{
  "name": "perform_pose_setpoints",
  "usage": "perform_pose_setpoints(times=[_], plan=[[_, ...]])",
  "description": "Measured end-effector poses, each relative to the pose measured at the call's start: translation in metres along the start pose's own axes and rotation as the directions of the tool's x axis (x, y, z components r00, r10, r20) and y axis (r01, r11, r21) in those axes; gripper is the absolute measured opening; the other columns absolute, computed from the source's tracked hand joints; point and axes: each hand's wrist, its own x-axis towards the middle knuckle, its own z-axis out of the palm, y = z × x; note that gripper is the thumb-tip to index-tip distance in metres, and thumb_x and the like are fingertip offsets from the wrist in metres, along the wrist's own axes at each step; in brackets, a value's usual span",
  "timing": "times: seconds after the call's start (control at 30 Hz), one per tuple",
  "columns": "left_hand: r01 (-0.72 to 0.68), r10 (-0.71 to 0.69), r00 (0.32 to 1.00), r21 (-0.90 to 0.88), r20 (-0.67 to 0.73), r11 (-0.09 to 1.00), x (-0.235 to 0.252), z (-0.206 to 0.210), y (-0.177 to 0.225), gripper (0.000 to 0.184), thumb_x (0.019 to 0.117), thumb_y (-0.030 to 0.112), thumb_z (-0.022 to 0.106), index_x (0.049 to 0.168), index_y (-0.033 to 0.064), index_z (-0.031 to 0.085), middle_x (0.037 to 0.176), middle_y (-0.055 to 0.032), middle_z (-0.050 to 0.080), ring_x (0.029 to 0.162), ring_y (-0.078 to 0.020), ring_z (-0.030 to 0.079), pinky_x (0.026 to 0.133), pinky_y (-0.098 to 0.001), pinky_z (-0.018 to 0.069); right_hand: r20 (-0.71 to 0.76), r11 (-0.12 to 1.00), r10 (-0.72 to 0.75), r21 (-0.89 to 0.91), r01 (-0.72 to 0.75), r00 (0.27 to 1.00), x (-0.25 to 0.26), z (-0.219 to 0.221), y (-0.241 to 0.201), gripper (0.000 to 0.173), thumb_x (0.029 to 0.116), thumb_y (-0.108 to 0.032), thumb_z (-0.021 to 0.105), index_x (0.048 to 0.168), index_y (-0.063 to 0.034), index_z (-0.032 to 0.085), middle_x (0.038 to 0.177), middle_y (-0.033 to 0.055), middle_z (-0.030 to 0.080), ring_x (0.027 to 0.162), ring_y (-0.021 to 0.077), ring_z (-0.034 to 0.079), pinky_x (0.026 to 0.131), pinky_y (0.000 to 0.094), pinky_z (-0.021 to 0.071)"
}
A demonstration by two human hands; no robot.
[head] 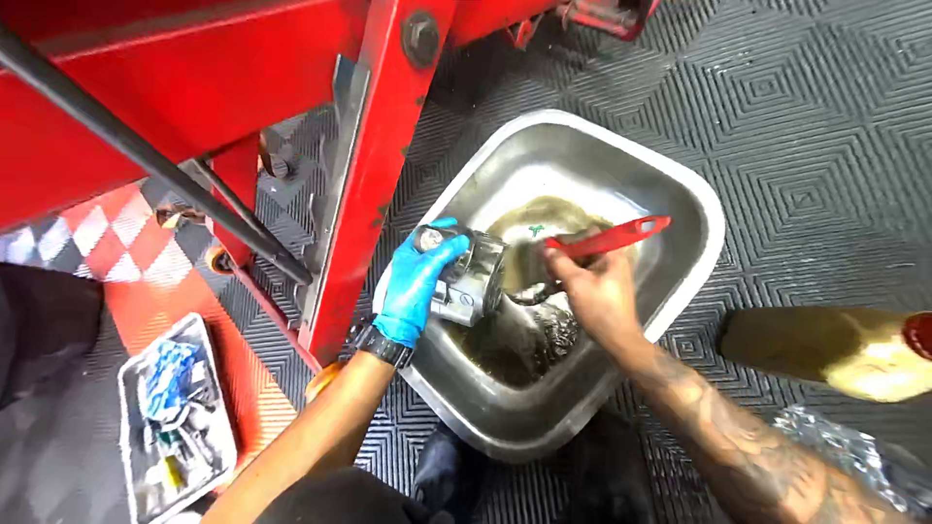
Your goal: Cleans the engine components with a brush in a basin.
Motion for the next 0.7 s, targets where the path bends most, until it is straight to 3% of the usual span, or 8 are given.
perform_pose_setpoints(times=[0.07,0.13,0.2,0.3,0.43,0.5,0.6,0.7], plan=[[0.01,-0.013,0.999,0.08,0.043,0.997,-0.012,0.018,-0.005,0.045,0.0853,0.023,0.081,0.128,0.0146,0.067,0.111,-0.006,0.073,0.096,-0.0185,0.071,0.079,-0.0396,0.0624,-0.005,0.986,-0.113,0.125,0.113,0.994,-0.008,0.035,-0.003,0.014,0.0953,-0.016,0.071,0.105,-0.0068,0.069,0.082,0.0038,0.071,0.069,0.0151,0.069,0.063,0.0373,0.0617],[0.011,-0.019,0.998,0.14,0.058,0.99,-0.022,0.025,-0.004,0.041,0.0867,0.019,0.078,0.127,0.0187,0.067,0.111,-0.0038,0.073,0.094,-0.0167,0.071,0.076,-0.0386,0.0611,0.007,0.993,-0.078,-0.083,0.078,0.997,0.005,0.047,0.013,0.016,0.0939,-0.026,0.068,0.099,-0.0112,0.069,0.074,0.0028,0.067,0.066,0.017,0.066,0.06,0.0432,0.0554],[0.014,-0.017,1.0,0.117,0.019,0.993,-0.026,0.027,-0.008,0.04,0.0872,0.014,0.076,0.125,0.0174,0.066,0.113,-0.0033,0.072,0.096,-0.016,0.07,0.078,-0.0375,0.0608,-0.063,0.991,-0.007,-0.13,-0.001,0.998,0.022,0.046,0.02,0.017,0.0924,-0.027,0.068,0.098,-0.0112,0.072,0.075,0.005,0.068,0.069,0.0207,0.067,0.064,0.0498,0.0559],[0.011,-0.013,0.999,0.063,0.031,0.998,-0.022,0.035,-0.012,0.04,0.0867,0.013,0.078,0.125,0.0163,0.066,0.114,-0.0042,0.072,0.098,-0.0173,0.07,0.079,-0.0371,0.0611,-0.001,0.999,-0.03,-0.035,0.03,1.0,-0.013,0.037,0.017,0.015,0.1016,-0.027,0.063,0.107,-0.013,0.066,0.077,0.004,0.065,0.064,0.0182,0.063,0.055,0.0415,0.0559],[0.052,-0.053,0.999,0.043,0.013,0.998,-0.022,0.034,-0.015,0.043,0.0846,0.011,0.079,0.124,0.0134,0.064,0.11,-0.0062,0.072,0.095,-0.0183,0.071,0.078,-0.0377,0.0619,-0.01,0.994,0.004,-0.107,-0.005,1.0,0.014,0.046,0.027,0.014,0.0912,-0.028,0.067,0.091,-0.0141,0.069,0.069,0.001,0.065,0.063,0.0172,0.064,0.058,0.0456,0.0533],[0.049,-0.05,0.999,0.017,0.018,0.999,-0.019,0.035,-0.016,0.04,0.0857,0.012,0.077,0.124,0.0132,0.064,0.108,-0.0054,0.072,0.092,-0.017,0.07,0.076,-0.0355,0.0608,-0.049,0.996,-0.034,-0.085,0.029,0.998,0.008,0.048,0.023,0.013,0.0933,-0.026,0.067,0.092,-0.0129,0.068,0.068,0.0019,0.063,0.059,0.018,0.062,0.054,0.044,0.052],[0.02,-0.021,1.0,-0.038,-0.015,0.999,-0.015,0.034,-0.017,0.039,0.086,0.009,0.076,0.123,0.0118,0.064,0.107,-0.0052,0.072,0.091,-0.0158,0.069,0.077,-0.0337,0.0603,0.081,0.994,-0.072,-0.073,0.078,0.994,-0.03,0.038,0.011,0.011,0.0972,-0.024,0.064,0.095,-0.0127,0.063,0.065,0.0027,0.058,0.053,0.0173,0.057,0.045,0.0381,0.0478],[0.024,-0.024,1.0,-0.016,0.001,1.0,-0.019,0.038,-0.019,0.042,0.0851,0.008,0.077,0.125,0.0112,0.062,0.107,-0.006,0.071,0.091,-0.0164,0.07,0.076,-0.0342,0.0613,0.028,0.992,0.006,-0.124,-0.002,1.0,0.005,0.04,0.02,0.017,0.0918,-0.027,0.066,0.092,-0.0107,0.068,0.066,0.0047,0.062,0.06,0.0223,0.063,0.055,0.0489,0.0516]])
